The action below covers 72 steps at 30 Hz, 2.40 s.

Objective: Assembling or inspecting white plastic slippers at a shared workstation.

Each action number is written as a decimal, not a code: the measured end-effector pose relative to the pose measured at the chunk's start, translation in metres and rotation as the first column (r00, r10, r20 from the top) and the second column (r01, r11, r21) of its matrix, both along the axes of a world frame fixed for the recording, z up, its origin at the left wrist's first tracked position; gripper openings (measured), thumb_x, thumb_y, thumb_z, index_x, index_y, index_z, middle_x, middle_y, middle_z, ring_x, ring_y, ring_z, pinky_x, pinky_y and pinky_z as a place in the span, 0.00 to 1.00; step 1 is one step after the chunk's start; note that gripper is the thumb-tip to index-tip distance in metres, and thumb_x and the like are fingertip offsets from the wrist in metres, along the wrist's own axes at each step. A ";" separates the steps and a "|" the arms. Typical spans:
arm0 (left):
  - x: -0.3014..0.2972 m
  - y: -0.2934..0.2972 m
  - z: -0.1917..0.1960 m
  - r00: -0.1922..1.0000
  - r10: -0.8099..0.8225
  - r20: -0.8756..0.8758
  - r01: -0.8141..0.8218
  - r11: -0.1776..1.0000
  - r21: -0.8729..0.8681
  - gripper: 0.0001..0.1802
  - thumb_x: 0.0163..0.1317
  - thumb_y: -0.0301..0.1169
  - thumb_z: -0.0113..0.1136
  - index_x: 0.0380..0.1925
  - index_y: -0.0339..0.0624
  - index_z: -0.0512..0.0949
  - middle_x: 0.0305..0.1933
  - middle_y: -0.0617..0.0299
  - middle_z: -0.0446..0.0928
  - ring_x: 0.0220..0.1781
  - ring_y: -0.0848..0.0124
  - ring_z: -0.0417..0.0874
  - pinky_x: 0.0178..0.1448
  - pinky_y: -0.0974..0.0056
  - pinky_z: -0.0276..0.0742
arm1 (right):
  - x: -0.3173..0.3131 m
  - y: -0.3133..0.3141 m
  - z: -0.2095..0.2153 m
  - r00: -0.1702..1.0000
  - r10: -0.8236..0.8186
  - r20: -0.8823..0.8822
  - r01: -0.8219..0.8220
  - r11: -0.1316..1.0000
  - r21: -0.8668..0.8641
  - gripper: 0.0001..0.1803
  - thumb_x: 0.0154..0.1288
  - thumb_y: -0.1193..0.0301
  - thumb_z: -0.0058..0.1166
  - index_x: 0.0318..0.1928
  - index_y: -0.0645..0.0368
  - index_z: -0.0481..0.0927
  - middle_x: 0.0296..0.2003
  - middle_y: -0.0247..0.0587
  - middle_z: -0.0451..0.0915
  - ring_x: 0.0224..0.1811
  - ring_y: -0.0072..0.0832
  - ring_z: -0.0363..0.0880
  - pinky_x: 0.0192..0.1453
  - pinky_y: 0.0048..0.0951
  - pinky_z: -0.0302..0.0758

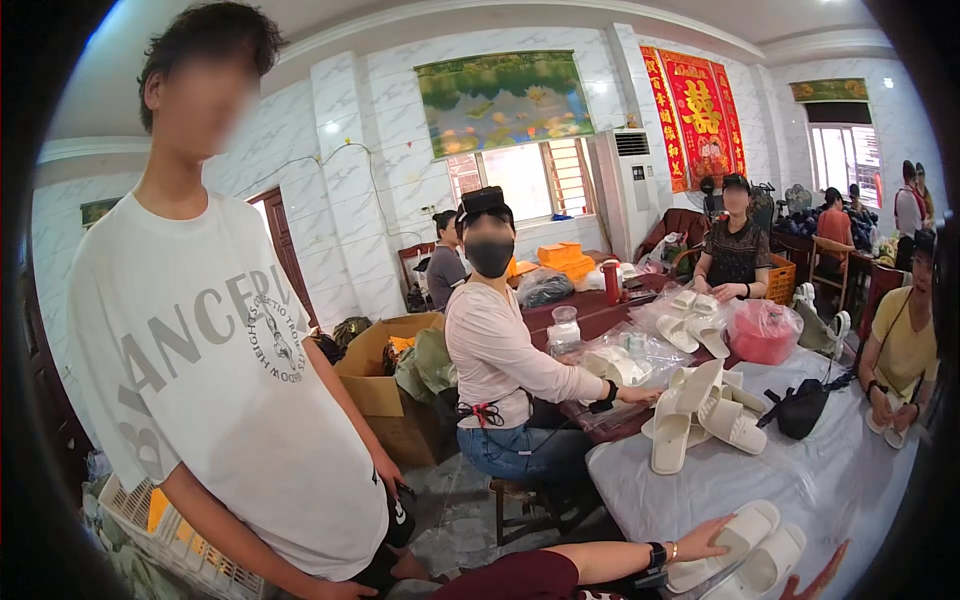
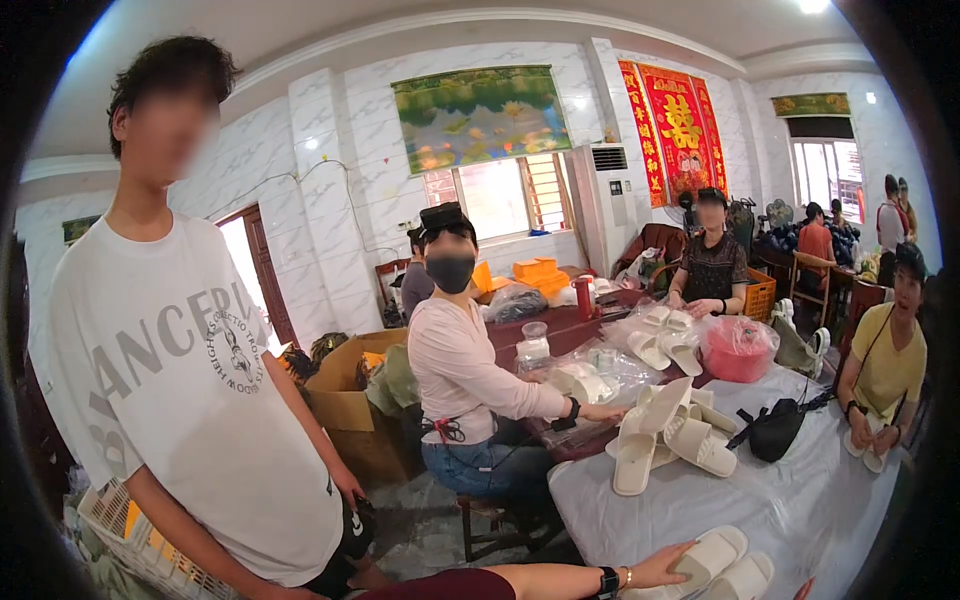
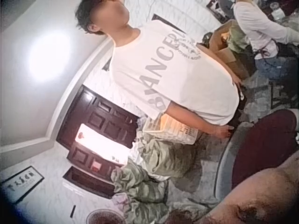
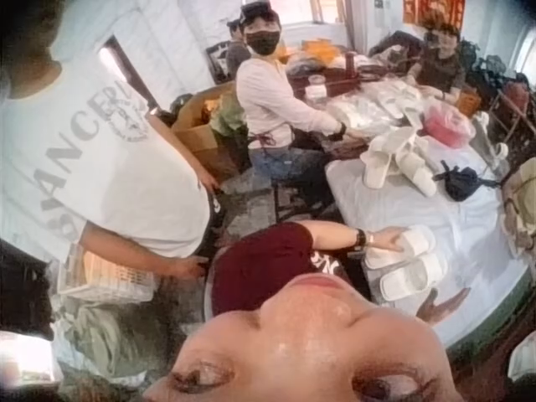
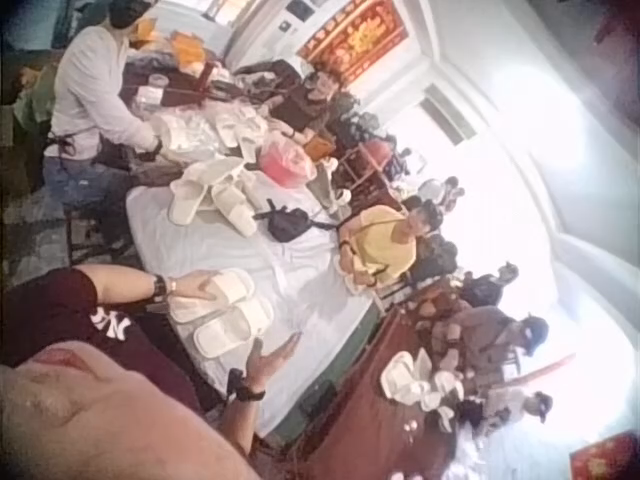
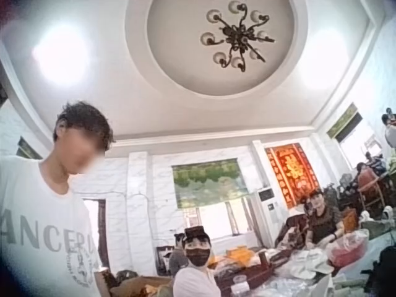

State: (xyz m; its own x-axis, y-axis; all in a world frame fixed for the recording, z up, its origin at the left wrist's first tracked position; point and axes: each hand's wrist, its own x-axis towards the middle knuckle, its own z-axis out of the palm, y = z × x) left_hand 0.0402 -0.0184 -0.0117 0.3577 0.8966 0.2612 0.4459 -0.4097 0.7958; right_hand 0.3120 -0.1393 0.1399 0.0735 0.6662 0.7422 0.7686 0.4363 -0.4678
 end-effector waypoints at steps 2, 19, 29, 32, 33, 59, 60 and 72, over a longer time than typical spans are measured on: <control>0.000 -0.002 0.003 1.000 0.004 0.022 -0.004 0.999 -0.034 0.49 0.54 0.43 0.62 0.70 0.34 0.49 0.68 0.39 0.59 0.69 0.49 0.61 0.72 0.56 0.55 | 0.022 0.004 -0.043 0.998 -0.057 0.014 0.056 0.996 0.066 0.35 0.66 0.51 0.52 0.62 0.67 0.65 0.56 0.59 0.70 0.57 0.49 0.70 0.61 0.46 0.67; 0.002 0.007 -0.014 1.000 0.023 -0.020 -0.022 0.998 0.064 0.48 0.52 0.40 0.63 0.69 0.36 0.51 0.67 0.40 0.60 0.69 0.50 0.61 0.72 0.56 0.56 | 0.024 0.010 -0.138 1.000 -0.008 0.010 0.013 0.678 -0.735 0.29 0.67 0.51 0.46 0.23 0.67 0.78 0.22 0.64 0.75 0.24 0.55 0.74 0.32 0.48 0.69; -0.001 0.017 -0.028 1.000 0.009 -0.020 -0.008 0.998 0.064 0.48 0.51 0.40 0.62 0.70 0.38 0.50 0.68 0.41 0.59 0.70 0.50 0.59 0.73 0.56 0.54 | 0.024 0.037 -0.146 0.996 0.088 0.014 -0.038 0.562 -0.826 0.26 0.66 0.50 0.48 0.37 0.65 0.77 0.31 0.61 0.76 0.33 0.48 0.77 0.41 0.48 0.70; 0.000 0.016 -0.030 0.999 0.018 -0.030 -0.015 0.996 0.091 0.48 0.52 0.40 0.62 0.70 0.38 0.50 0.68 0.41 0.59 0.70 0.50 0.60 0.72 0.55 0.54 | 0.028 0.041 -0.149 0.995 0.100 -0.023 -0.070 0.495 -0.866 0.26 0.66 0.49 0.49 0.42 0.64 0.76 0.34 0.60 0.76 0.36 0.47 0.77 0.43 0.47 0.70; 0.000 0.015 -0.029 0.999 0.017 -0.031 -0.014 0.996 0.092 0.48 0.52 0.40 0.62 0.70 0.38 0.50 0.68 0.41 0.59 0.70 0.50 0.60 0.72 0.55 0.54 | 0.029 0.043 -0.150 0.994 0.103 -0.036 -0.080 0.472 -0.878 0.26 0.66 0.49 0.50 0.43 0.64 0.75 0.35 0.59 0.76 0.37 0.46 0.77 0.44 0.46 0.71; -0.037 0.011 0.016 0.923 -0.153 -0.354 0.231 0.954 0.190 0.42 0.57 0.45 0.61 0.63 0.29 0.58 0.62 0.36 0.65 0.63 0.41 0.66 0.65 0.48 0.63 | 0.110 -0.090 -0.109 0.948 -0.296 0.118 0.314 0.810 -0.495 0.28 0.43 0.65 0.66 0.47 0.60 0.75 0.54 0.50 0.71 0.58 0.48 0.66 0.61 0.45 0.62; -0.040 0.015 0.008 0.921 -0.174 -0.350 0.249 0.951 0.184 0.42 0.57 0.45 0.61 0.63 0.29 0.58 0.62 0.36 0.65 0.63 0.41 0.66 0.65 0.48 0.63 | 0.112 -0.091 -0.110 0.945 -0.277 0.174 0.327 0.801 -0.501 0.30 0.42 0.62 0.66 0.48 0.60 0.75 0.56 0.50 0.70 0.59 0.48 0.65 0.62 0.46 0.61; -0.030 -0.005 0.025 0.803 -0.101 -0.588 0.008 0.987 -0.158 0.39 0.63 0.50 0.51 0.66 0.33 0.57 0.65 0.35 0.61 0.65 0.39 0.61 0.68 0.42 0.53 | 0.106 -0.091 -0.120 0.923 -0.297 0.246 0.384 0.650 -0.656 0.32 0.39 0.58 0.65 0.48 0.54 0.74 0.55 0.48 0.69 0.61 0.48 0.63 0.61 0.50 0.59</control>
